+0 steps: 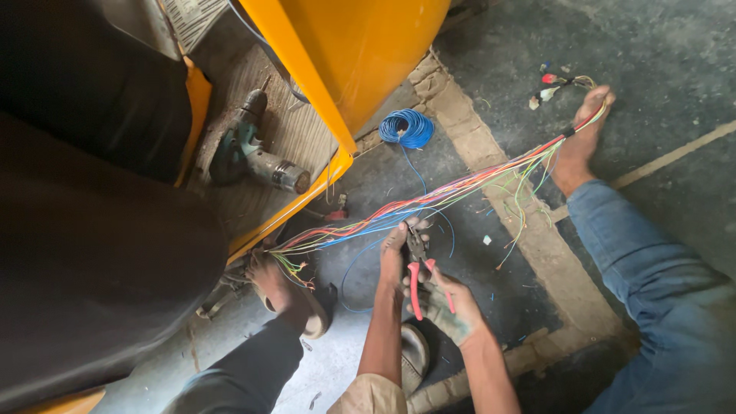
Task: The person sits on the floor next to a yellow auto-rickshaw and works on a multicolored wiring harness, holding the harness taut with one foot. They use pliers to cut and strip individual wires, separating and arranging the wires along the harness.
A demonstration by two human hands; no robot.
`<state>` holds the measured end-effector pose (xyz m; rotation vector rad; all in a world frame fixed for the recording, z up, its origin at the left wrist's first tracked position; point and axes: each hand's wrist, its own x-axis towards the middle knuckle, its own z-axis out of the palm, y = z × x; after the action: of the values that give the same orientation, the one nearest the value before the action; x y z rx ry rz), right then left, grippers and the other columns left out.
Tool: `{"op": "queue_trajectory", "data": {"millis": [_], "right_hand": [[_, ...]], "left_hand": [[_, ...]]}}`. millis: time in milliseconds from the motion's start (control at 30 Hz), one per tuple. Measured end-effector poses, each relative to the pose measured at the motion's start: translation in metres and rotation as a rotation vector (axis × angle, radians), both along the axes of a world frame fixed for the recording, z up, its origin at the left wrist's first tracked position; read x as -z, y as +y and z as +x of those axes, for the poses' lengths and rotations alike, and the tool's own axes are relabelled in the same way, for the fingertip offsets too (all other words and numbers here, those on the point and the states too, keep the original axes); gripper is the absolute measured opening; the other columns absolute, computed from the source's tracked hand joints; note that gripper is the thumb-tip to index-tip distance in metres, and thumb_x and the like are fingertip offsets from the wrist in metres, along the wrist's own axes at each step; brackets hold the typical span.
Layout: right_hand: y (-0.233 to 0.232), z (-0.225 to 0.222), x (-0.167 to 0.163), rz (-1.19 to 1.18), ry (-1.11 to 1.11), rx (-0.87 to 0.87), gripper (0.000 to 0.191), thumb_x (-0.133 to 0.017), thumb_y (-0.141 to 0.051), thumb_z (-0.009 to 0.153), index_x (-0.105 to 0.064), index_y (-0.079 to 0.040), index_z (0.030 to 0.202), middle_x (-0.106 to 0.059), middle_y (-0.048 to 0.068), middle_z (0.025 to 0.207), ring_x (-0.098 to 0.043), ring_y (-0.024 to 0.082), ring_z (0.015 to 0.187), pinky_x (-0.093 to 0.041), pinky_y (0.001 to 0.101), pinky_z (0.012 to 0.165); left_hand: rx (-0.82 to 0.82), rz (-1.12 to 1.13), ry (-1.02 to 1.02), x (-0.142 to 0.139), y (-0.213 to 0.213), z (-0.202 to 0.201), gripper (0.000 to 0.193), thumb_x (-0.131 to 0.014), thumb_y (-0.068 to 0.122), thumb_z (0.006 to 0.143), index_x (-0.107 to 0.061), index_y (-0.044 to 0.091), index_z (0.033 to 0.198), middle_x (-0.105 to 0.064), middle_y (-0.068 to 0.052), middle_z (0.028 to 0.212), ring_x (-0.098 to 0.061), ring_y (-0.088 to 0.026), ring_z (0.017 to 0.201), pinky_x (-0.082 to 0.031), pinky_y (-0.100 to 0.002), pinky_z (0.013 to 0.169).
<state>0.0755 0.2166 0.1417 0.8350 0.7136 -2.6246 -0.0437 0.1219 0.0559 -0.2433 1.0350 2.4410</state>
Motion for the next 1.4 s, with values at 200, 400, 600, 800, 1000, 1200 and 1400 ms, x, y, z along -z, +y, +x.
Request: {"op": "queue_trajectory", "data": {"millis": [200, 400, 600, 800, 1000, 1200, 1400], "right_hand": [[0.010, 0.000, 0.027, -0.557, 0.298, 0.030, 0.032, -0.055, -0.032, 0.111, -0.064, -0.002, 0.122, -0.069, 0.017, 0.106, -0.064, 0.024, 0.083, -0.054, 0.0331, 0.061], [-0.011, -0.002, 0.005, 1.575, -0.031, -0.234, 0.030, -0.070, -0.034, 0.093, -0.073, -0.006, 0.102, -0.071, 0.018, 0.092, -0.065, 0.029, 0.078, -0.052, 0.0447, 0.072], [-0.005, 0.004, 0.033, 1.671, 0.123, 0.059, 0.025, -0.069, -0.028, 0.095, -0.071, -0.008, 0.109, -0.065, 0.012, 0.087, -0.061, 0.025, 0.075, -0.050, 0.0404, 0.062], [0.014, 0.009, 0.113, 0.738, -0.431, 0.364, 0.024, -0.065, -0.036, 0.099, -0.065, -0.013, 0.098, -0.063, 0.000, 0.073, -0.056, 0.011, 0.051, -0.043, 0.0287, 0.041], [0.015, 0.025, 0.176, 0.684, -0.561, 0.407, 0.035, -0.059, -0.050, 0.099, -0.057, -0.016, 0.090, -0.054, 0.000, 0.071, -0.050, 0.012, 0.050, -0.040, 0.0305, 0.042], [0.020, 0.025, 0.204, 0.320, -0.697, 0.367, 0.051, -0.046, -0.069, 0.095, -0.056, -0.020, 0.089, -0.050, -0.003, 0.072, -0.046, 0.016, 0.053, -0.036, 0.0343, 0.047], [0.015, 0.034, 0.211, 0.376, -0.529, 0.379, 0.026, -0.068, -0.040, 0.090, -0.063, -0.016, 0.097, -0.065, 0.002, 0.080, -0.065, 0.018, 0.062, -0.054, 0.0364, 0.055]], "left_hand": [[0.003, -0.011, -0.035, -0.010, -0.001, 0.003, 0.039, -0.058, 0.033, 0.103, -0.066, 0.001, 0.125, -0.075, -0.013, 0.116, -0.068, -0.017, 0.093, -0.057, -0.031, 0.081], [-0.006, -0.101, 0.079, -0.015, 0.003, 0.007, 0.041, -0.057, 0.031, 0.106, -0.066, -0.005, 0.124, -0.074, -0.015, 0.114, -0.070, -0.020, 0.099, -0.056, -0.033, 0.087], [-0.021, -0.021, 0.026, -0.003, 0.007, 0.011, 0.031, -0.062, 0.022, 0.100, -0.066, 0.001, 0.123, -0.074, -0.012, 0.118, -0.070, -0.021, 0.105, -0.055, -0.036, 0.095], [-0.103, 0.088, -0.251, 0.029, 0.024, 0.022, 0.024, -0.068, 0.022, 0.095, -0.070, 0.009, 0.115, -0.073, 0.000, 0.106, -0.071, -0.015, 0.099, -0.059, -0.034, 0.089], [-0.230, -0.012, -0.096, 0.058, 0.045, 0.007, 0.023, -0.075, 0.027, 0.099, -0.075, 0.004, 0.104, -0.071, -0.004, 0.091, -0.064, -0.012, 0.075, -0.053, -0.027, 0.070], [-0.255, -0.071, -0.136, 0.063, 0.058, 0.009, 0.032, -0.069, 0.036, 0.099, -0.071, 0.004, 0.102, -0.069, -0.004, 0.085, -0.063, -0.014, 0.071, -0.053, -0.032, 0.067], [0.372, -1.369, 1.088, 0.070, 0.057, 0.026, 0.035, -0.058, 0.008, 0.090, -0.075, 0.015, 0.120, -0.063, -0.014, 0.134, -0.065, -0.037, 0.109, -0.054, -0.045, 0.088]]}}
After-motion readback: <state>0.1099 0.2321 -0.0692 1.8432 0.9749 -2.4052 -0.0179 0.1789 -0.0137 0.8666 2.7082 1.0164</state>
